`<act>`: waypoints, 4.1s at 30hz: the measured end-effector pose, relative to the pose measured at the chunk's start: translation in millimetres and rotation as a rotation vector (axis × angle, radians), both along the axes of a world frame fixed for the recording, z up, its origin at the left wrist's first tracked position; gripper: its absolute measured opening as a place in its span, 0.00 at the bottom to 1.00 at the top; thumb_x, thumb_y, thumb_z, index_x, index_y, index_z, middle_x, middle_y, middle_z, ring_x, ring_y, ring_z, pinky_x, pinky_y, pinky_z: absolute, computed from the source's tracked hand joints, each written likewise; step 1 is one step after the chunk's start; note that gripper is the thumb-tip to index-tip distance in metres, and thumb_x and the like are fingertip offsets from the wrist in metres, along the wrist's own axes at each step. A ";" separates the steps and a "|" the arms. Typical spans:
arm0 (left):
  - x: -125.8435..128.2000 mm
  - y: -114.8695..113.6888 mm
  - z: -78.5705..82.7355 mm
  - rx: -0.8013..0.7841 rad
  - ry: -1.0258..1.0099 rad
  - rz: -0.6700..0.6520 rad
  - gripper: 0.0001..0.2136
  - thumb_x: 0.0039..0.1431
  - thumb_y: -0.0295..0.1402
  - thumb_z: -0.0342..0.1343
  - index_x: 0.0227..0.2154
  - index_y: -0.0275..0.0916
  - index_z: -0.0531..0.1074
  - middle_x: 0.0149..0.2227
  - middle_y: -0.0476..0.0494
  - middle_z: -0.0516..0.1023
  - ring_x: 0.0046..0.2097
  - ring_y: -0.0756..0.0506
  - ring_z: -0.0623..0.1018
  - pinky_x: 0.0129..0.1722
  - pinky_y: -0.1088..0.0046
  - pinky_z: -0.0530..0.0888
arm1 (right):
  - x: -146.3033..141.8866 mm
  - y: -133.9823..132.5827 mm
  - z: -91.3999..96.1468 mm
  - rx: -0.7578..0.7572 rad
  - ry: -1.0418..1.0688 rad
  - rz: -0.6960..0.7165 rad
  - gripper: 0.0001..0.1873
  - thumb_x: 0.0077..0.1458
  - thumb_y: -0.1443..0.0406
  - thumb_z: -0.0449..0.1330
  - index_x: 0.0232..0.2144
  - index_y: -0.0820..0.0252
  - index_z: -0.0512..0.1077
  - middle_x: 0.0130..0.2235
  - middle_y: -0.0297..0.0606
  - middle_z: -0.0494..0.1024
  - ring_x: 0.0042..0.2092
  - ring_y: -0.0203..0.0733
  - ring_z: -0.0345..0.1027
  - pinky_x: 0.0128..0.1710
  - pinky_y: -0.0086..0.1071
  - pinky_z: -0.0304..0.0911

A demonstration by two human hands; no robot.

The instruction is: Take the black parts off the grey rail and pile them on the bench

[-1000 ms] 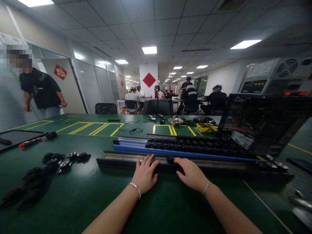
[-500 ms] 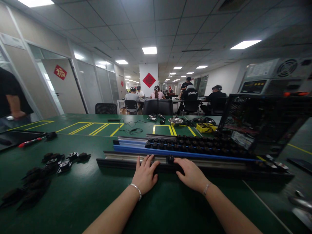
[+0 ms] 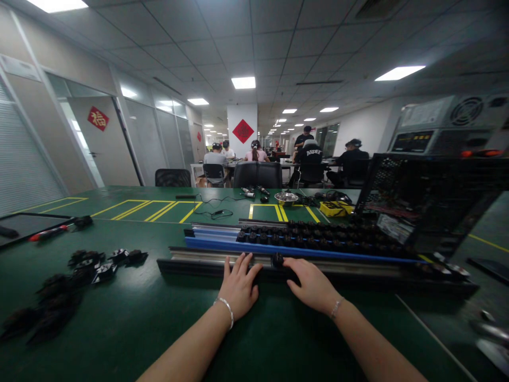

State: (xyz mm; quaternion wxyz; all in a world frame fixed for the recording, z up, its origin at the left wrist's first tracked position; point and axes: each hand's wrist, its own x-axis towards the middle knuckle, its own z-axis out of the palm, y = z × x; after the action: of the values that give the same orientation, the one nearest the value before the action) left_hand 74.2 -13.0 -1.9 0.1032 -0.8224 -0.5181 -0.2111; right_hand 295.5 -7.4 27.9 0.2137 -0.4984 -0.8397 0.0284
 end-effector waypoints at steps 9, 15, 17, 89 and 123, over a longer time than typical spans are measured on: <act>-1.4 1.0 -0.1 0.001 0.006 -0.016 0.23 0.50 0.34 0.52 0.52 0.49 0.61 0.60 0.44 0.56 0.61 0.39 0.52 0.59 0.48 0.43 | -5.6 2.0 -6.4 -0.002 -0.030 0.029 0.24 0.46 0.66 0.53 0.49 0.58 0.64 0.53 0.40 0.67 0.53 0.44 0.58 0.54 0.41 0.52; 0.3 0.6 0.9 -0.010 0.035 -0.004 0.27 0.49 0.34 0.52 0.54 0.52 0.58 0.60 0.42 0.55 0.62 0.39 0.51 0.58 0.47 0.44 | -11.4 -2.1 -5.6 0.013 -0.056 0.025 0.26 0.46 0.66 0.53 0.50 0.58 0.63 0.55 0.40 0.65 0.54 0.45 0.57 0.55 0.43 0.49; 0.8 0.5 0.8 -0.013 0.046 0.002 0.27 0.49 0.34 0.52 0.55 0.52 0.57 0.61 0.42 0.54 0.62 0.38 0.51 0.58 0.46 0.43 | -13.9 -3.1 -5.8 0.008 -0.068 0.033 0.27 0.45 0.66 0.53 0.51 0.57 0.62 0.55 0.41 0.64 0.55 0.45 0.56 0.55 0.44 0.48; 30.6 9.0 21.5 -0.280 0.222 0.141 0.34 0.47 0.35 0.53 0.58 0.54 0.48 0.63 0.36 0.47 0.62 0.35 0.50 0.52 0.41 0.53 | -12.5 3.6 -26.2 0.147 -0.238 -0.232 0.27 0.48 0.60 0.53 0.53 0.53 0.60 0.61 0.40 0.54 0.60 0.53 0.42 0.57 0.50 0.33; 22.2 8.5 21.1 -0.238 0.197 0.181 0.29 0.50 0.34 0.49 0.56 0.54 0.53 0.62 0.40 0.51 0.61 0.37 0.55 0.53 0.50 0.56 | -14.9 1.1 -21.4 0.131 -0.214 -0.235 0.20 0.51 0.59 0.51 0.47 0.55 0.65 0.60 0.42 0.55 0.60 0.53 0.43 0.56 0.51 0.35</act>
State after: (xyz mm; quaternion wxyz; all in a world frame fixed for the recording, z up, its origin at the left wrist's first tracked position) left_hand 96.4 -4.5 19.2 0.0740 -0.7956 -0.5986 -0.0565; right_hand 280.6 -6.3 6.5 0.1569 -0.5784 -0.7936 -0.1051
